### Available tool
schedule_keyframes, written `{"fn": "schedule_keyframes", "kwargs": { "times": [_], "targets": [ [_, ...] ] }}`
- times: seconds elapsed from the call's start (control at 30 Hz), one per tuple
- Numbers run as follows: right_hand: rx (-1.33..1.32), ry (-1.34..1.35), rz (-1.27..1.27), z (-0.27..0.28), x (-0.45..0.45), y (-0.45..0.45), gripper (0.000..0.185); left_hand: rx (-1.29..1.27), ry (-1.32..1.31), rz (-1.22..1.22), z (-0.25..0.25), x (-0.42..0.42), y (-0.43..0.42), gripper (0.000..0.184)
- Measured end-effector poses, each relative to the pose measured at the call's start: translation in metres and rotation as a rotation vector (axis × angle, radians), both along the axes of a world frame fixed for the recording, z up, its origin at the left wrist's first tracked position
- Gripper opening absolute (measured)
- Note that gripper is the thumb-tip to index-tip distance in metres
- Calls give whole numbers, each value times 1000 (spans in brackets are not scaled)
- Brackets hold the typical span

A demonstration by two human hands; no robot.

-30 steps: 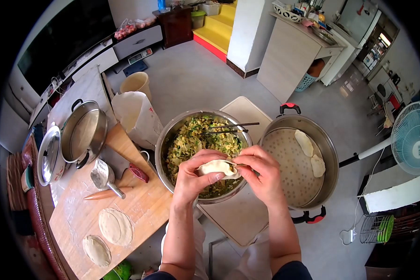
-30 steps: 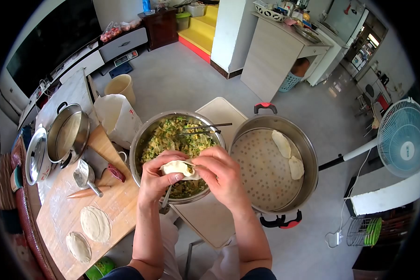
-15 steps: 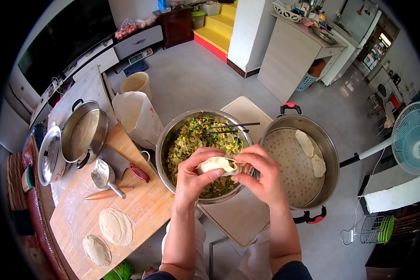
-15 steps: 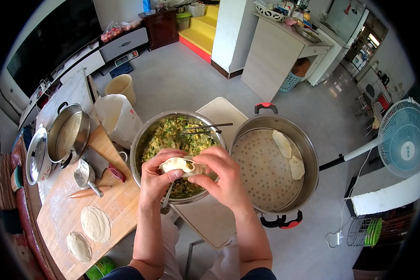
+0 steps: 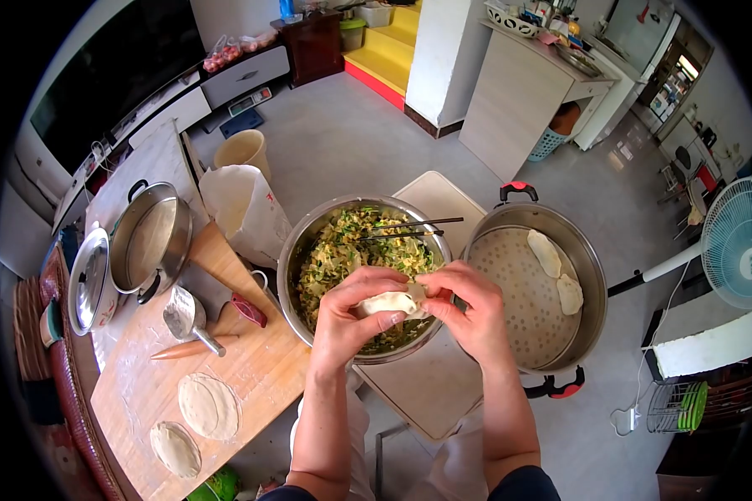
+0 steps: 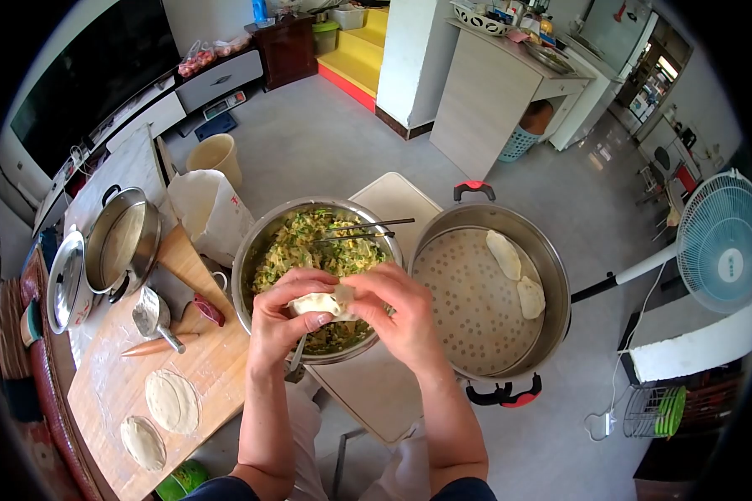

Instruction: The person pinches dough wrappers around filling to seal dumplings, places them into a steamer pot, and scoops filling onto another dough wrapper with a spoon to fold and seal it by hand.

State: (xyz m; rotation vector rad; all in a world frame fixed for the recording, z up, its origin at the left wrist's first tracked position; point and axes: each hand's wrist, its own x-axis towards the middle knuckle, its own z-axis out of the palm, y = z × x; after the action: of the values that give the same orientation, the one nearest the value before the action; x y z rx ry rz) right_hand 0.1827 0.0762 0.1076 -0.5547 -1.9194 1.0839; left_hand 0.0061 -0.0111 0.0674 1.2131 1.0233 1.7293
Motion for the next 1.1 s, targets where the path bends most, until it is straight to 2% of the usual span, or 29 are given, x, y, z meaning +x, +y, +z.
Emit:
{"fn": "schedule_keyframes", "kwargs": {
  "times": [0.2,0.37,0.6,0.77,1.1],
  "targets": [
    [81,-14,84,-2,1,4,25,-13,15,-27,1,-2,-2,33],
    [133,-59,84,1,0,2,23,-80,-74,-40,3,0,-4,32],
    [196,-14,50,-4,-2,3,19,-108,-37,-48,6,0,-4,34],
    [213,-8,40,-8,-1,5,18,-104,-58,7,3,5,-1,38],
    [145,5,77,-8,0,6,17,-97,-14,23,5,4,-1,34]
  ]
}}
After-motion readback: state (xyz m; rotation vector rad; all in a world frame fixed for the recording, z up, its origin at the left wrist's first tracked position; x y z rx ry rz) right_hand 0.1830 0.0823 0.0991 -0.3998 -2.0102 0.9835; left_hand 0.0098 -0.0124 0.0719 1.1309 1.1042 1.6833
